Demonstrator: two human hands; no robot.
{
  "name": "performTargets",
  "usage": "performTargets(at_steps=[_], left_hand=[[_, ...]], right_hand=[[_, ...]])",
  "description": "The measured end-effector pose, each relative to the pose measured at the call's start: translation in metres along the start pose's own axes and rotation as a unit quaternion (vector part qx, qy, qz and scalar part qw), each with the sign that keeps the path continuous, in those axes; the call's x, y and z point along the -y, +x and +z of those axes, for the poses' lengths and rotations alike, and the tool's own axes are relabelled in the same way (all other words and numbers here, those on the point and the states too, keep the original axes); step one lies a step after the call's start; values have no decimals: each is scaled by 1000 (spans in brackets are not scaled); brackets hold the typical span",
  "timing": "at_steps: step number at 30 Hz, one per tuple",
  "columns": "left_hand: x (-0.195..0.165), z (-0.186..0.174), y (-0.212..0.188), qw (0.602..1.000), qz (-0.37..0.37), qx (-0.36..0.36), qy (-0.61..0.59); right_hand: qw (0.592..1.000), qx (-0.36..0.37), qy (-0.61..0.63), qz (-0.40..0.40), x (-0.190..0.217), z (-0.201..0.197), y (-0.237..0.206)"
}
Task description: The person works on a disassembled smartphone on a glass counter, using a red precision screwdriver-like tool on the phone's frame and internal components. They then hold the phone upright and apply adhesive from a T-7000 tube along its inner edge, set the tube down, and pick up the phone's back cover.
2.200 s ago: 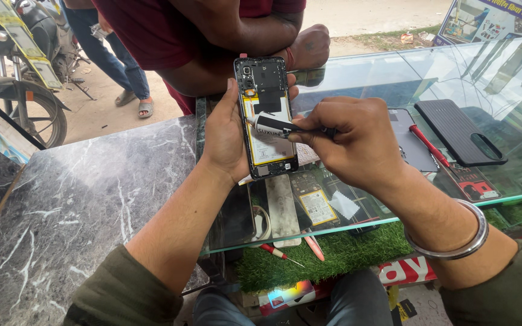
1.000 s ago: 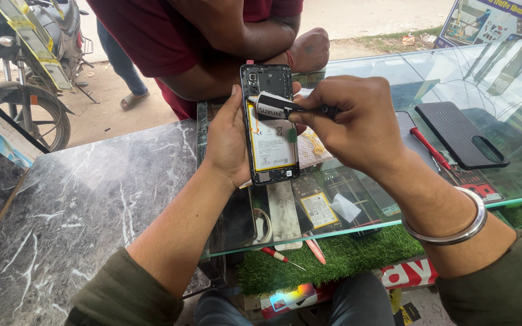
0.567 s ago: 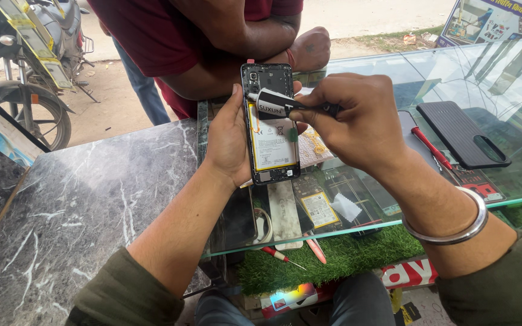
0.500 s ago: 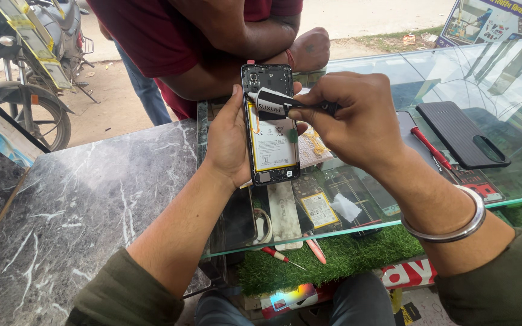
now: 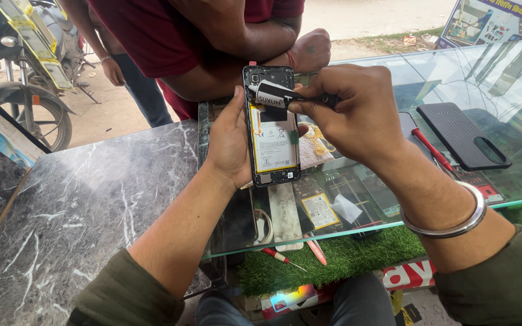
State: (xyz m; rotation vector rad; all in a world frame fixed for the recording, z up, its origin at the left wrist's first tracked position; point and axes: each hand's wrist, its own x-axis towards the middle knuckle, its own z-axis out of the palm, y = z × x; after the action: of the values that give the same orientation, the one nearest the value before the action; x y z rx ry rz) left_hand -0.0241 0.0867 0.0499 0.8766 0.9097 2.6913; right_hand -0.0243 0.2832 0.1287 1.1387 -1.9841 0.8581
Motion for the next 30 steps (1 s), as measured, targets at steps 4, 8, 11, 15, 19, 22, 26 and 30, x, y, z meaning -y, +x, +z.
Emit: performTargets(at_steps=[4,8,11,15,19,22,26,30], left_hand=[[-1,-1,-1,999,-30,-40,10],[-2,-1,-1,999,-37,-27,-5],[-2,0,0,999,-36,-20,-8],[-2,-1,0,999,-39,-37,-1],[1,-5,0,1000,-22,9,-4],[2,-7,1,998,2,57,-21],[1,-2,1,1000,1,-24,-4],[-4,6,1,1000,0,-9,2]], right_hand=[[1000,-2,-2,-18,-2,-1,2],[1000,-6,-14,-21,-3,-1,4],[1000,-6,-10,-19,-4,-1,5],[999,-8,-16,-30,-5,-1,6],[1000,-9,-4,-27,-6,-1,8],[1000,-7,0,-22,-7,-1,8],[1000,-15,7,-24,-10,0,10],[999,-32,6,32,-16,0,12]])
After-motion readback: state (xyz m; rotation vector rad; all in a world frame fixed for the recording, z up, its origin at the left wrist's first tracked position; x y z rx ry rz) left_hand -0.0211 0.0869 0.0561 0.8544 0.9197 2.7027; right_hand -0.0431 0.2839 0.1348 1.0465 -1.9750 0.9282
